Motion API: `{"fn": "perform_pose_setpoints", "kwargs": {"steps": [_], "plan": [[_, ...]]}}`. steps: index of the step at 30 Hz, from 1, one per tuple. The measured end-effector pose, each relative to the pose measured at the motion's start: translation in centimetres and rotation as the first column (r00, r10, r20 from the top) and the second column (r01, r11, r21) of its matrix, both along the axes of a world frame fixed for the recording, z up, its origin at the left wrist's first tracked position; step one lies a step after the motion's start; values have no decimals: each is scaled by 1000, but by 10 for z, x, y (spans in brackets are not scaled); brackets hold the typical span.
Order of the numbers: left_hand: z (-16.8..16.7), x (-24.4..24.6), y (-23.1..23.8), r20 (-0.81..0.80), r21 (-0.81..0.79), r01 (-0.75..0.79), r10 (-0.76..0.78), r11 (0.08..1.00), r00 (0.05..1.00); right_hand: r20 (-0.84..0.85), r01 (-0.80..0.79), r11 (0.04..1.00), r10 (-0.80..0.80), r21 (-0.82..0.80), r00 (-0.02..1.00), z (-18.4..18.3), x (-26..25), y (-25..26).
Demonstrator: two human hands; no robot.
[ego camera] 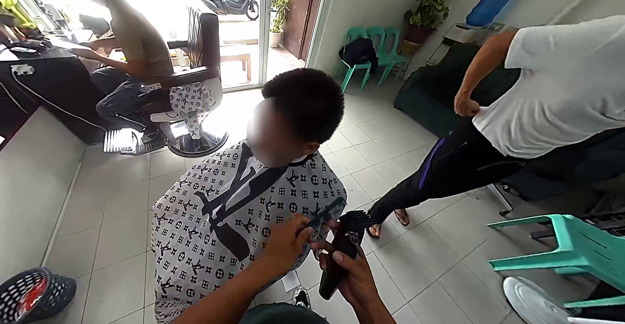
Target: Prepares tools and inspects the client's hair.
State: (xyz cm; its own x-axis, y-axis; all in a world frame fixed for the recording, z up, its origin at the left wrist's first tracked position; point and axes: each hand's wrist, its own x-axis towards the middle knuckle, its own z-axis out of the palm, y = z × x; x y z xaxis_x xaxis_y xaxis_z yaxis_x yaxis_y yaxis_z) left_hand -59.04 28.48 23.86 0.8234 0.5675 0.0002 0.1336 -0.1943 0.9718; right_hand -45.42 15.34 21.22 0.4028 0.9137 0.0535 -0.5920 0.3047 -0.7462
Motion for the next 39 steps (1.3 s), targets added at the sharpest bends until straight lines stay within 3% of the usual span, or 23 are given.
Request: {"fn": "perform_pose_setpoints", "kwargs": {"steps": [3,5,6,8,11,16,23,28,32,34,39], "plan": [[4,9,3,1,260,51,-54,964,999,-19,22,998,-21,55,1000,5,2,6],[7,15,32,130,536,-123,62,836,990,-45,94,995,-92,45,995,2,5,2],[14,18,58,237,582,-276,164,765,957,-62,128,991,-126,31,990,-1,7,-3],[40,20,117,367,474,-532,392,701,844,-77,187,982,-188,-22,979,-5,13,-16],[85,20,192,386,196,-682,584,705,714,-70,239,967,-245,-87,967,-11,22,-35],[124,26,219,280,315,-609,542,728,792,-84,300,940,-317,-164,945,-22,26,-51],[118,13,216,360,398,-650,542,647,760,-71,304,937,-320,-172,945,-24,26,-56],[96,8,216,487,207,-701,549,683,679,-84,306,932,-327,-194,941,-27,26,-56],[93,27,217,424,120,-607,512,786,747,-80,283,936,-305,-209,949,-32,25,-57],[107,38,220,409,212,-594,482,776,775,-80,272,939,-294,-208,952,-32,25,-57],[133,44,223,357,527,-597,480,605,801,-88,292,936,-313,-196,946,-34,25,-57]]}}
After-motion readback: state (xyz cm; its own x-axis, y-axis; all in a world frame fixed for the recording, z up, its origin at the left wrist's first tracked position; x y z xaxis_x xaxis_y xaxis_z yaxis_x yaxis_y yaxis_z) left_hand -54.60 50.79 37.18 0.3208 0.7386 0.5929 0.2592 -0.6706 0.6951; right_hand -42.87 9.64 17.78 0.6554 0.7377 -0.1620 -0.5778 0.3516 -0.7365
